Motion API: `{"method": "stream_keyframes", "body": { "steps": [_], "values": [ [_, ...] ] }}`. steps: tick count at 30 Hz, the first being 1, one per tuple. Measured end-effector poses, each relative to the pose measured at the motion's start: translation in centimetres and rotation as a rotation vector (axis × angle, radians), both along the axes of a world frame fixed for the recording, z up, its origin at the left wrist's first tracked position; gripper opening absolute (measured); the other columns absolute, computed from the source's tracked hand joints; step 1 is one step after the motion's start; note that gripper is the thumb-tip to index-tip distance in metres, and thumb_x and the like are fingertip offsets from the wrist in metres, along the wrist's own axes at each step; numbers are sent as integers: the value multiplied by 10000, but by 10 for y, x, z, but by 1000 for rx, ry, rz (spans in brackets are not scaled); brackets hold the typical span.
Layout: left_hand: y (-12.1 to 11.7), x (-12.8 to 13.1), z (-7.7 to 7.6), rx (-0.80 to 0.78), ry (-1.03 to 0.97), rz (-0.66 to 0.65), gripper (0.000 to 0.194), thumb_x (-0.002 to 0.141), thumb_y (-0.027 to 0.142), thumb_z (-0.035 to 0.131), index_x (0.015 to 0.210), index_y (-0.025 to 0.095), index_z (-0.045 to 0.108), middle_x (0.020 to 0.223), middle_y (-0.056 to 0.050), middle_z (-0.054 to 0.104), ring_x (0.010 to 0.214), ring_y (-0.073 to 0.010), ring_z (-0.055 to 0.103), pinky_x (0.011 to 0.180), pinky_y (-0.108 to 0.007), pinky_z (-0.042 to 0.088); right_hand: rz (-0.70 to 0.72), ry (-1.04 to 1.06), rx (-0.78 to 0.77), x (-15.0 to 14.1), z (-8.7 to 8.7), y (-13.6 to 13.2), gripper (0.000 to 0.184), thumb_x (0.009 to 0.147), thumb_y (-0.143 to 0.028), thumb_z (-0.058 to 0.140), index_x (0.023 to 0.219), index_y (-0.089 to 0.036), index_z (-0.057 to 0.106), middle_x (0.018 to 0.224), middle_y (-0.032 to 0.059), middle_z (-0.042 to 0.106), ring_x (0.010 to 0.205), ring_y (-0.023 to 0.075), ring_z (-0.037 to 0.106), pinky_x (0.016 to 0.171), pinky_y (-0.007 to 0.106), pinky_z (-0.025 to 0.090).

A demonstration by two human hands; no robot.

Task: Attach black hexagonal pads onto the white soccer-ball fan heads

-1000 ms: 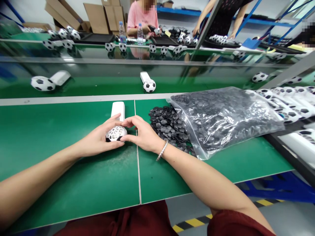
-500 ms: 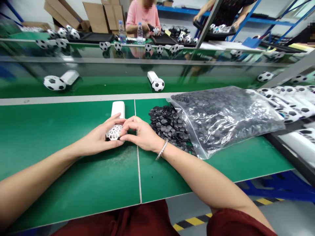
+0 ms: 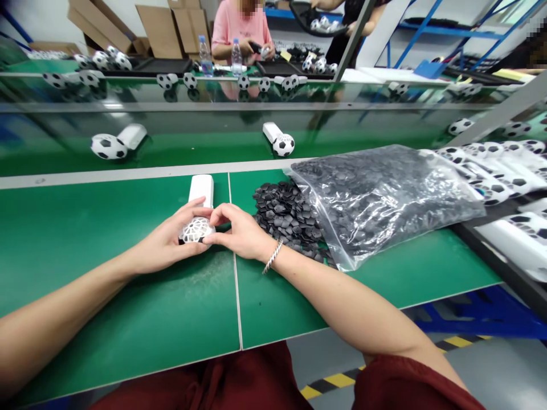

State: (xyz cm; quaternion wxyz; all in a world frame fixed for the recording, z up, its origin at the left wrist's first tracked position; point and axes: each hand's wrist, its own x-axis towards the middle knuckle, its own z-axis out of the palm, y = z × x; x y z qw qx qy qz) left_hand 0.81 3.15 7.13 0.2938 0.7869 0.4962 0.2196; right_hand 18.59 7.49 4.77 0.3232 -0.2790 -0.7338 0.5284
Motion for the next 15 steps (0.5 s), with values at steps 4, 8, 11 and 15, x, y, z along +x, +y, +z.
{"method": "stream_keyframes", "body": {
  "steps": [4, 8, 11, 15],
  "values": [
    [-2, 3, -2, -19, -9, -7, 602, 698, 393, 622, 1219, 199, 389, 1403, -95, 326, 1334, -282, 205, 1073, -443, 246, -94, -43, 102, 10, 11, 18, 192, 732, -301, 645, 735, -168, 507, 738, -19, 542, 698, 112, 516, 681, 262, 452],
    [-3, 6, -4, -29, -3, -4, 571, 669, 451, 660, 1138, 209, 443, 1387, -108, 328, 1329, -289, 213, 1065, -460, 248, -483, -359, 488, 38, 15, 44, 64, 799, -217, 565, 781, -160, 588, 775, 21, 572, 739, 140, 514, 741, 291, 420],
    [-2, 4, -4, 23, 23, -19, 467, 678, 410, 652, 1067, 220, 476, 1296, -93, 366, 1301, -283, 239, 1060, -487, 236, -559, -683, 616, 51, 9, 55, 114, 819, -205, 543, 854, -172, 647, 853, 59, 588, 850, 198, 492, 806, 335, 395],
    [0, 0, -2, 35, 73, 125, 582, 551, 480, 725, 1042, 234, 532, 1120, -73, 344, 1150, -301, 351, 1001, -521, 301, -472, -908, 681, 50, 2, 57, 213, 856, -250, 507, 983, -182, 663, 954, 82, 602, 895, 234, 451, 812, 340, 383]
  ]
}}
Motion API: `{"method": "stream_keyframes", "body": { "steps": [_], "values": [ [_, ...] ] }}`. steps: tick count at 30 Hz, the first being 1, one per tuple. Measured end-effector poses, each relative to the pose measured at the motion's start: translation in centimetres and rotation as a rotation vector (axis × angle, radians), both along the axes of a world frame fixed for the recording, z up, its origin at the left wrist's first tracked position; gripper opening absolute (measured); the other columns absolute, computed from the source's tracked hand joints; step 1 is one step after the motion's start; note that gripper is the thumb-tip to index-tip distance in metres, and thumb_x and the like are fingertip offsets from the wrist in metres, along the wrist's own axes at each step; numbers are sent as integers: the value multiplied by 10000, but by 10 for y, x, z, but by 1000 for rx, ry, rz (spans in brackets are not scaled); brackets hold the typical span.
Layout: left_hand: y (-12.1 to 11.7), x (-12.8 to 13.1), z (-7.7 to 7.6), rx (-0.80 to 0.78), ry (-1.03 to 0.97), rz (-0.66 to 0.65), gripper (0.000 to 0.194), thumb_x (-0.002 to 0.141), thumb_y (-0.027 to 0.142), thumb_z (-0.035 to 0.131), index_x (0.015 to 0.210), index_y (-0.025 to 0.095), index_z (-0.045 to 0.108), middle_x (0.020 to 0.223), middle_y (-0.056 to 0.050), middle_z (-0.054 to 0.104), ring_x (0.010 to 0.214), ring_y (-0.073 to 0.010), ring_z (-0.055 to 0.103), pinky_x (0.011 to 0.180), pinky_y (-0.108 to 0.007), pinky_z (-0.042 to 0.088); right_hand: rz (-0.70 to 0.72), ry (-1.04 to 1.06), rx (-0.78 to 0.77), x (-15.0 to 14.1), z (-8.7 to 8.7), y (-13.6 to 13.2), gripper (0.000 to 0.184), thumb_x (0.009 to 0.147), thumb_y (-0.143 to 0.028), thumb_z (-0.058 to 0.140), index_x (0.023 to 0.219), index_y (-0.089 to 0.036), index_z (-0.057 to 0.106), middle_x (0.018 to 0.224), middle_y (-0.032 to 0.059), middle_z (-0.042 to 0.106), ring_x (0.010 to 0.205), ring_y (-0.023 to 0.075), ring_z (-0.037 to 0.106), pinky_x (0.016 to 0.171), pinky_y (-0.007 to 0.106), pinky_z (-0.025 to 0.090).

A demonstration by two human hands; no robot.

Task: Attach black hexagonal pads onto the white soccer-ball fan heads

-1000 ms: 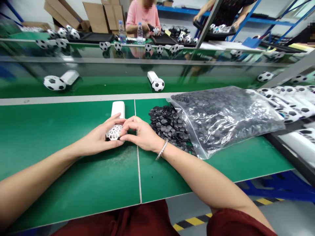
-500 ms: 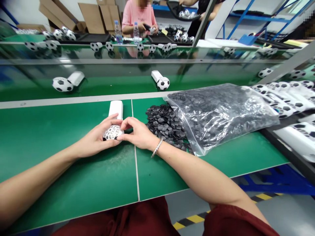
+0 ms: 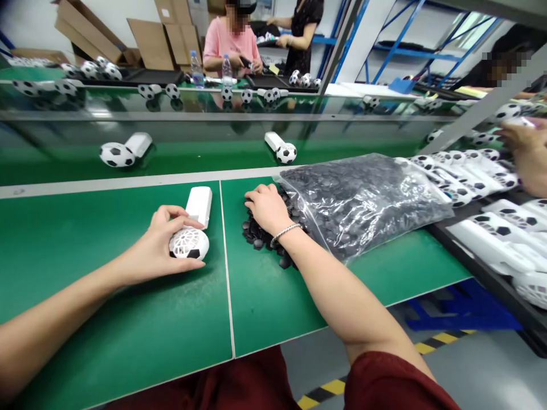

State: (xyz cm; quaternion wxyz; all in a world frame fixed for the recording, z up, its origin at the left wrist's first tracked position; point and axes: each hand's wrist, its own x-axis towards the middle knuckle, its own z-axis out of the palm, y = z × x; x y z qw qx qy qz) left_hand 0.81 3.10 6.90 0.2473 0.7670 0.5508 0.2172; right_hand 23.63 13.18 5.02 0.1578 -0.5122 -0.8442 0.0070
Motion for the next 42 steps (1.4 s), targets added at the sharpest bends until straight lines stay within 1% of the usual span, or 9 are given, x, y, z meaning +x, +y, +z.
{"method": "stream_keyframes", "body": {
  "steps": [4, 9, 12, 17, 22, 26, 30, 38, 42],
  "values": [
    [2, -7, 5, -87, -30, -29, 559, 606, 449, 692, 1097, 248, 517, 1042, -43, 389, 1023, -241, 454, 947, -449, 382, 81, -131, -2, -6, 1, -3, 206, 855, -249, 514, 947, -172, 682, 941, 87, 613, 866, 235, 444, 760, 324, 377],
    [5, -16, 12, -67, 3, -145, 505, 667, 284, 609, 1155, 257, 479, 1142, -34, 442, 1044, -230, 474, 926, -383, 395, 157, -253, 51, -8, 4, -5, 195, 861, -206, 499, 850, -160, 688, 804, 93, 617, 772, 223, 449, 665, 327, 344],
    [6, -16, 12, -73, -8, -168, 497, 683, 261, 584, 1164, 245, 460, 1203, -40, 440, 1074, -231, 467, 930, -370, 384, 176, -170, 63, -8, 7, -9, 179, 857, -212, 516, 885, -152, 682, 796, 81, 625, 752, 206, 463, 681, 317, 351],
    [8, -14, 10, -80, -8, -25, 552, 635, 425, 654, 1123, 220, 496, 1145, -58, 491, 1004, -247, 504, 846, -371, 419, 255, 86, 97, -11, 14, -21, 189, 845, -286, 548, 817, -160, 685, 762, 56, 651, 718, 185, 503, 691, 308, 377],
    [12, -21, 11, -129, 3, -34, 541, 641, 320, 621, 1153, 223, 477, 1110, -42, 542, 935, -223, 538, 783, -327, 431, 451, 356, 66, -21, 18, -37, 61, 792, -227, 621, 784, -170, 644, 749, 9, 667, 697, 149, 548, 698, 284, 410],
    [12, -21, 11, -134, 1, -94, 515, 649, 261, 573, 1150, 213, 466, 1134, -46, 523, 956, -217, 528, 802, -323, 426, 658, 389, 41, -30, 16, -46, 66, 825, -189, 573, 834, -163, 633, 788, 31, 650, 760, 151, 557, 727, 289, 428],
    [10, -16, 9, -93, -3, -98, 497, 662, 305, 594, 1131, 211, 459, 1159, -50, 495, 1011, -226, 501, 853, -341, 409, 769, 415, 42, -38, 9, -51, 114, 855, -181, 524, 867, -170, 636, 807, 43, 638, 788, 152, 544, 730, 290, 440],
    [6, -6, 6, -43, -32, -57, 490, 665, 447, 631, 1062, 197, 490, 1078, -56, 520, 990, -239, 509, 851, -367, 413, 760, 476, 3, -49, 8, -55, 39, 826, -152, 562, 809, -161, 596, 764, 25, 625, 746, 138, 541, 723, 278, 426],
    [4, -3, 5, -22, -54, -45, 408, 697, 399, 593, 1043, 203, 501, 1062, -49, 528, 992, -235, 509, 859, -369, 411, 723, 477, -37, -50, 9, -55, 69, 799, -155, 598, 740, -168, 563, 716, 2, 605, 712, 135, 529, 704, 273, 405]
  ]
}}
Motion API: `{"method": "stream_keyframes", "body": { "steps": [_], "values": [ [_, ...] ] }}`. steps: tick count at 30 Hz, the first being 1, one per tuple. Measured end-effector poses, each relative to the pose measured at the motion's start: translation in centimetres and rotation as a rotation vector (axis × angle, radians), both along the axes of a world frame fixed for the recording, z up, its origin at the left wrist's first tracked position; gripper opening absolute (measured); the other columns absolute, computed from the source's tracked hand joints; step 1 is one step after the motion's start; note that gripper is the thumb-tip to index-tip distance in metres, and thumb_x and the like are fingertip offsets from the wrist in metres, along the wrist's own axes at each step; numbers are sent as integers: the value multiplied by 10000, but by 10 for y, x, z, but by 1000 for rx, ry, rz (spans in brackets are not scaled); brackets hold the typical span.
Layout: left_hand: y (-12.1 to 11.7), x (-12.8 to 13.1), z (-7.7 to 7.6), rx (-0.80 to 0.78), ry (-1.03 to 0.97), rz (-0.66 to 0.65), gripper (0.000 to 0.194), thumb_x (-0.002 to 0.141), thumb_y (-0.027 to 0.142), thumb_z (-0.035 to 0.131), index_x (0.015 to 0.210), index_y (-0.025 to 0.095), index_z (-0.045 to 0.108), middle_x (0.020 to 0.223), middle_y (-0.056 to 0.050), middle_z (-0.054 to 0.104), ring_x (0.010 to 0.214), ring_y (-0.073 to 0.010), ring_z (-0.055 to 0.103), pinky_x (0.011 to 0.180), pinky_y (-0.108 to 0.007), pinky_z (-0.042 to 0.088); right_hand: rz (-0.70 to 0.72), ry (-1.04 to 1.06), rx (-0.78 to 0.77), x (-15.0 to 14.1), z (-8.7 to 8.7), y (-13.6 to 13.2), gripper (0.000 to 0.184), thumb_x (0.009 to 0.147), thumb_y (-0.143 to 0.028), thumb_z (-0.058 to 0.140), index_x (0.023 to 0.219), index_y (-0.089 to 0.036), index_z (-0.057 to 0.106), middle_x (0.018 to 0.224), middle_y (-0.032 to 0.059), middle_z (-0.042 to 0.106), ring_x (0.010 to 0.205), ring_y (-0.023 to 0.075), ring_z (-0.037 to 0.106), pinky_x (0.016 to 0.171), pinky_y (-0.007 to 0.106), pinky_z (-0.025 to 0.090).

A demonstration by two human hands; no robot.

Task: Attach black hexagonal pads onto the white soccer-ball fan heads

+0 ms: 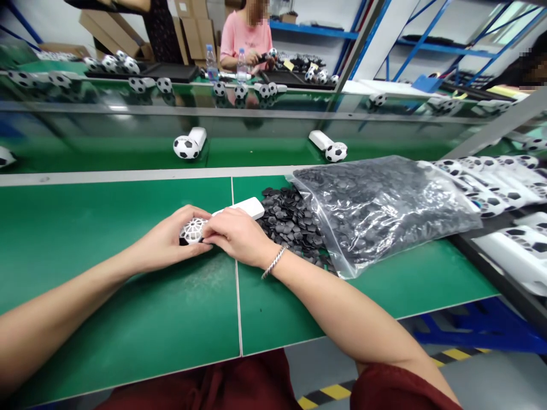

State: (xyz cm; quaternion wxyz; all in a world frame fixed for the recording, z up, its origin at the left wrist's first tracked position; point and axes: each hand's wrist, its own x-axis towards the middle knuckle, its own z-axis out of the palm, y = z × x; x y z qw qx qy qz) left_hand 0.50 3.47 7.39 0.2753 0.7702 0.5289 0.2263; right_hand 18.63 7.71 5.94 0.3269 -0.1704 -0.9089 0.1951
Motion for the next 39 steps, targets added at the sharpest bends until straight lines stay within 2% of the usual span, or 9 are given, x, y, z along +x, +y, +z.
{"method": "stream_keyframes", "body": {
  "steps": [4, 10, 23, 34, 37, 39],
  "values": [
    [-2, 2, 0, -10, 2, 24, 386, 695, 337, 577, 1048, 202, 495, 1059, -48, 522, 987, -230, 508, 862, -371, 407, -41, -4, -62, 1, -2, 2, 113, 777, -248, 641, 751, -173, 559, 734, 0, 608, 710, 138, 517, 704, 279, 396],
    [-3, 6, 2, -22, 2, 64, 387, 675, 345, 596, 1027, 209, 509, 1044, -38, 523, 976, -234, 508, 853, -376, 407, -96, 6, -175, 2, -4, 6, 215, 734, -350, 674, 768, -179, 547, 762, 0, 600, 703, 132, 509, 674, 262, 399],
    [-3, 3, -3, 32, -17, 41, 374, 717, 322, 588, 1056, 189, 504, 1052, -47, 522, 982, -214, 495, 868, -358, 390, -149, 51, -135, 1, -9, 15, 281, 716, -419, 671, 721, -175, 533, 697, -12, 575, 673, 123, 488, 632, 236, 360],
    [-5, 9, -11, 136, -71, 87, 320, 702, 259, 561, 1011, 186, 513, 1018, -48, 546, 962, -211, 508, 851, -347, 400, -169, 33, -152, -3, -10, 16, 290, 718, -440, 662, 707, -175, 543, 697, -13, 578, 667, 123, 485, 630, 238, 348],
    [-3, 9, -11, 94, -133, 136, 323, 678, 265, 585, 986, 187, 528, 1000, -42, 554, 925, -209, 519, 830, -351, 406, -189, 22, -122, -3, -12, 17, 290, 731, -448, 648, 730, -178, 543, 713, -6, 583, 683, 130, 495, 641, 245, 358],
    [-1, 8, -11, -7, -228, 198, 349, 646, 271, 625, 974, 183, 541, 948, -29, 567, 840, -190, 533, 766, -332, 424, -202, 27, -64, -2, -12, 17, 274, 749, -440, 634, 776, -182, 547, 759, 7, 595, 727, 146, 510, 677, 267, 371]
  ]
}}
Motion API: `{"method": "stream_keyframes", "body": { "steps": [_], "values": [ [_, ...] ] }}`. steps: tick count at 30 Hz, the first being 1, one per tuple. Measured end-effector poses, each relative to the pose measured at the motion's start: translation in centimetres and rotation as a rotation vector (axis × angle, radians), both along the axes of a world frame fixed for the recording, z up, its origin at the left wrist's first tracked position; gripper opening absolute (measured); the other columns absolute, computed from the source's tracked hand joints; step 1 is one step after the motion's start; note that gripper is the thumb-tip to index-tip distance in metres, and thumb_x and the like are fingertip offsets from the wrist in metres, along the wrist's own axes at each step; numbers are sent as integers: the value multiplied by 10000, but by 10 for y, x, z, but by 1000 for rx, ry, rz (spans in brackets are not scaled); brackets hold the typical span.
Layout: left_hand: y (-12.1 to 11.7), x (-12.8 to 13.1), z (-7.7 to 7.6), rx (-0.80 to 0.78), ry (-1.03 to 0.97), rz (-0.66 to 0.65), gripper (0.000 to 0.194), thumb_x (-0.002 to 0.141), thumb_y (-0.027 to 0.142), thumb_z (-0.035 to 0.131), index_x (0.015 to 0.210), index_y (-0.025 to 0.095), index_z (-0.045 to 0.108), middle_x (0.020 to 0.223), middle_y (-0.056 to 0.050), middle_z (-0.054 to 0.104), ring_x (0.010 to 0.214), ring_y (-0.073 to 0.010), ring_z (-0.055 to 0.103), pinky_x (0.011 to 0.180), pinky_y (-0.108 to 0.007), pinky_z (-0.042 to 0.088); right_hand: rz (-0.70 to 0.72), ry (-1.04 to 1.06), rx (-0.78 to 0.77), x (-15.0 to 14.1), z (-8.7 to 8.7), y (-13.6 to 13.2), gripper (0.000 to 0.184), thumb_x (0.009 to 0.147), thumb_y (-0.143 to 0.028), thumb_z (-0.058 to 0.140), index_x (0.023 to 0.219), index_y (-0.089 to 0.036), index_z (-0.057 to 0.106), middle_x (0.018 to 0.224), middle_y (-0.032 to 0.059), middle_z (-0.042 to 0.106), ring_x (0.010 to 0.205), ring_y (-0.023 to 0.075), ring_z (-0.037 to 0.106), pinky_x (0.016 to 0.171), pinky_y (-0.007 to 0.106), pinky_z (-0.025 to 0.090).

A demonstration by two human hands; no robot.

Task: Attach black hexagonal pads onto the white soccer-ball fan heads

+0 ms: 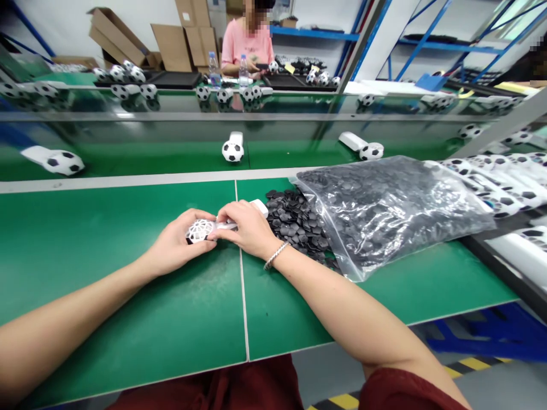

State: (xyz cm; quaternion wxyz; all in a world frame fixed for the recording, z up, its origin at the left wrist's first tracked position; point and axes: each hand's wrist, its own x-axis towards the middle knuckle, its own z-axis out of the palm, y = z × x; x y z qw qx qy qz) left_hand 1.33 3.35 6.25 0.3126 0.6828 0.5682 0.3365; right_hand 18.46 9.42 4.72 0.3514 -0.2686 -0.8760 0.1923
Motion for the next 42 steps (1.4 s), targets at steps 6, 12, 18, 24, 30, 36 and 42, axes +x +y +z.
{"method": "stream_keyframes", "body": {
  "steps": [6, 12, 18, 24, 30, 36, 42],
  "values": [
    [17, -11, 0, -353, -803, 192, 335, 565, 187, 704, 875, 154, 582, 782, -4, 603, 652, -111, 546, 574, -211, 434, -122, 71, 274, 12, 5, -6, 269, 778, -373, 619, 965, -198, 535, 1009, 89, 577, 958, 234, 499, 850, 403, 382],
    [31, -30, 1, -507, -1082, 333, 233, 735, 359, 495, 838, 156, 545, 760, -62, 631, 673, -198, 626, 538, -316, 519, -102, 36, 261, 20, 5, -12, 228, 807, -311, 582, 1008, -220, 525, 1066, 102, 544, 994, 249, 502, 840, 437, 431],
    [28, -32, -1, -540, -1199, 340, 249, 827, 388, 433, 875, 169, 541, 766, -52, 644, 700, -184, 639, 548, -286, 530, -32, -7, 217, 17, 0, -11, 224, 824, -272, 560, 1033, -207, 511, 1067, 109, 541, 1005, 238, 505, 852, 438, 454],
    [24, -29, -4, -453, -1300, 257, 377, 819, 513, 459, 969, 179, 547, 979, -62, 619, 855, -184, 616, 660, -275, 527, 2, -30, 174, 17, -1, -12, 233, 821, -253, 563, 1040, -193, 511, 1073, 109, 539, 1019, 227, 503, 869, 425, 463],
    [17, -18, -12, -248, -1029, 208, 514, 644, 207, 698, 1083, 231, 432, 1070, -30, 552, 943, -175, 577, 832, -315, 474, 45, -65, 142, 15, -5, -12, 245, 821, -237, 559, 1056, -199, 501, 1087, 103, 527, 1036, 221, 500, 890, 414, 461],
    [7, -8, -19, 82, -355, 73, 606, 589, 185, 717, 1137, 200, 460, 1035, -30, 553, 867, -162, 535, 782, -275, 428, -74, -93, 191, 16, -8, -11, 390, 785, -229, 604, 1147, -186, 465, 1173, 121, 488, 1102, 246, 443, 939, 436, 408],
    [3, -16, 10, 50, -582, 31, 559, 550, 238, 749, 1062, 185, 529, 914, -20, 589, 725, -134, 555, 608, -218, 463, -309, -95, 269, 21, 0, -10, 670, 720, -319, 674, 1293, -181, 355, 1330, 141, 380, 1225, 307, 330, 1016, 487, 293]
  ]
}}
